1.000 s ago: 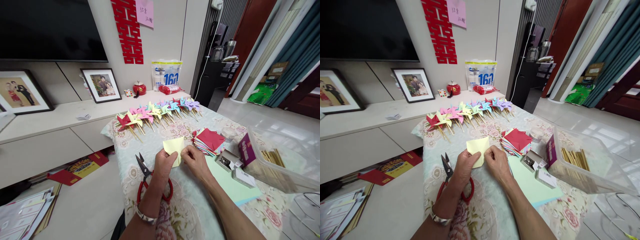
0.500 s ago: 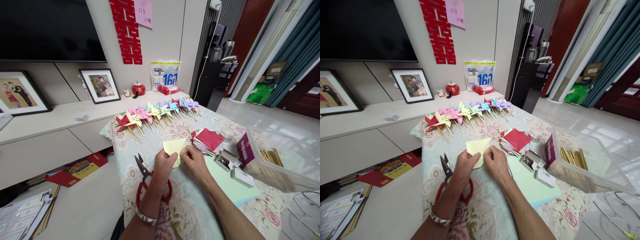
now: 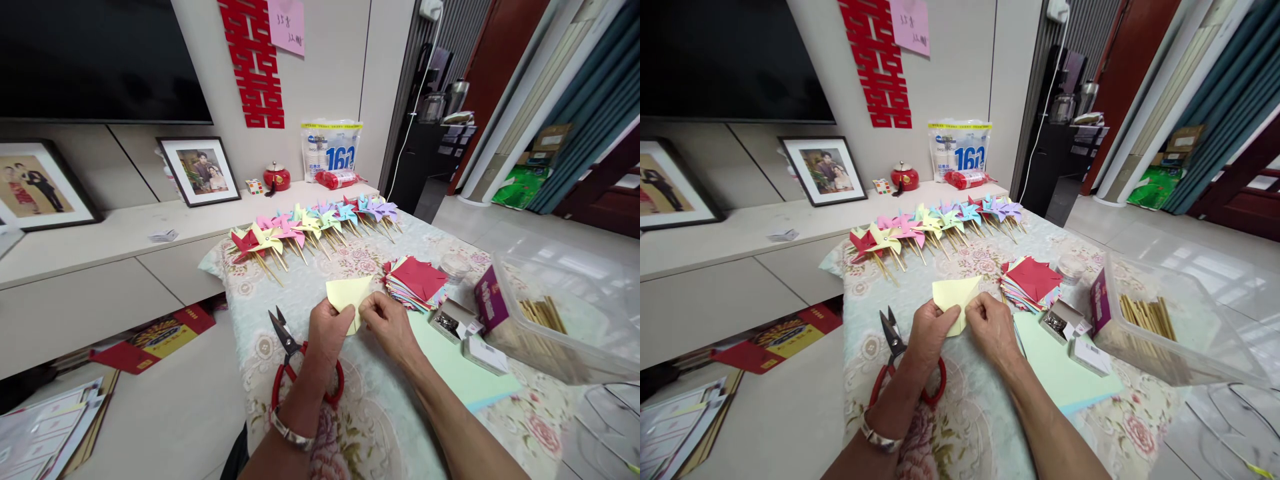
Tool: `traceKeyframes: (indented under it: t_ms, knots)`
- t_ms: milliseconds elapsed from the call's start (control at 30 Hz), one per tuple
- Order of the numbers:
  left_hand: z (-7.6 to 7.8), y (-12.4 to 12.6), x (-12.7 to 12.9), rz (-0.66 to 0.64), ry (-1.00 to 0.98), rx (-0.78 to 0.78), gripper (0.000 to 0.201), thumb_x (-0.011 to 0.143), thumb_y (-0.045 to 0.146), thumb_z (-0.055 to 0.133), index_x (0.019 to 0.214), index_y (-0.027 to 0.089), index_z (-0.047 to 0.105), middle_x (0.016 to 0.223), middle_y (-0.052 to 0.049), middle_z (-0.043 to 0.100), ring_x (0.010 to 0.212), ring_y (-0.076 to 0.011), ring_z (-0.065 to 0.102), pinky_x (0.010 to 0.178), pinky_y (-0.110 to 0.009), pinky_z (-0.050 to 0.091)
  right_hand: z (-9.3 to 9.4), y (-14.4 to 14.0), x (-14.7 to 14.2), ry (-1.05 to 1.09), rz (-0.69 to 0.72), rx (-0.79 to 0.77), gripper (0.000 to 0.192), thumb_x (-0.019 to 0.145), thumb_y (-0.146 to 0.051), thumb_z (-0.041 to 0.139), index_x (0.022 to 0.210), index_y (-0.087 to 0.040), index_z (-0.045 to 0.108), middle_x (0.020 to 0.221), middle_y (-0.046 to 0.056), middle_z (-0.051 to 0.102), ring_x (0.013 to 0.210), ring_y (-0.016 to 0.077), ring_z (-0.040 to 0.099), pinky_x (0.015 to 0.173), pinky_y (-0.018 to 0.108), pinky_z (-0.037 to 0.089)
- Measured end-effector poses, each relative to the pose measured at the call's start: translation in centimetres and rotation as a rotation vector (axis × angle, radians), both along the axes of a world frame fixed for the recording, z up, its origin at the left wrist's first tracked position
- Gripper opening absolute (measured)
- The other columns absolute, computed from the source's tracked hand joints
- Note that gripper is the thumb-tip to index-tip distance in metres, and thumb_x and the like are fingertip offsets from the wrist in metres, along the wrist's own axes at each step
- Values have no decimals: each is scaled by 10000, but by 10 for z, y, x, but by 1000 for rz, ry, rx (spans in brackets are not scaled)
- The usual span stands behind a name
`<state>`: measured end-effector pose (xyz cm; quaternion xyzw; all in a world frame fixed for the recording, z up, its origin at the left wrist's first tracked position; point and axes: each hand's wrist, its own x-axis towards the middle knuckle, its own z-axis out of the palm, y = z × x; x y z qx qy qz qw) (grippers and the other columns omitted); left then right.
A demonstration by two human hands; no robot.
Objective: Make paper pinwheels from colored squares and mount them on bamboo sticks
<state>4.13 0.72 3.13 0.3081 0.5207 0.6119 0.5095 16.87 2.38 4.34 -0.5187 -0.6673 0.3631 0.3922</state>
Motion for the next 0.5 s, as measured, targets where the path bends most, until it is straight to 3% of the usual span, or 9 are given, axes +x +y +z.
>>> traceKeyframes:
  t_ms: [233,400,500]
  knots:
    - [0,-1,0,14,72,35,306,632,179,672,918,125,765,853,-57,805,692,-198,716,607,-247,540,1,-1,-1,13,-9,-20,134,748,-305,540,647,-218,555,570,-37,531,558,157,527,547,264,375]
    - [3,-3,-3,19,82,-6,280,617,200,679,873,125,764,769,-43,783,660,-200,699,589,-251,524,5,-1,0,75,25,-17,154,759,-317,576,646,-214,560,563,-45,510,537,140,493,532,259,371]
    - [9,-6,-6,-50,2,-42,276,604,213,684,854,123,761,697,-39,759,625,-205,687,577,-261,514,10,1,7,158,-30,43,168,786,-355,620,712,-205,605,609,-34,531,579,144,501,565,266,400]
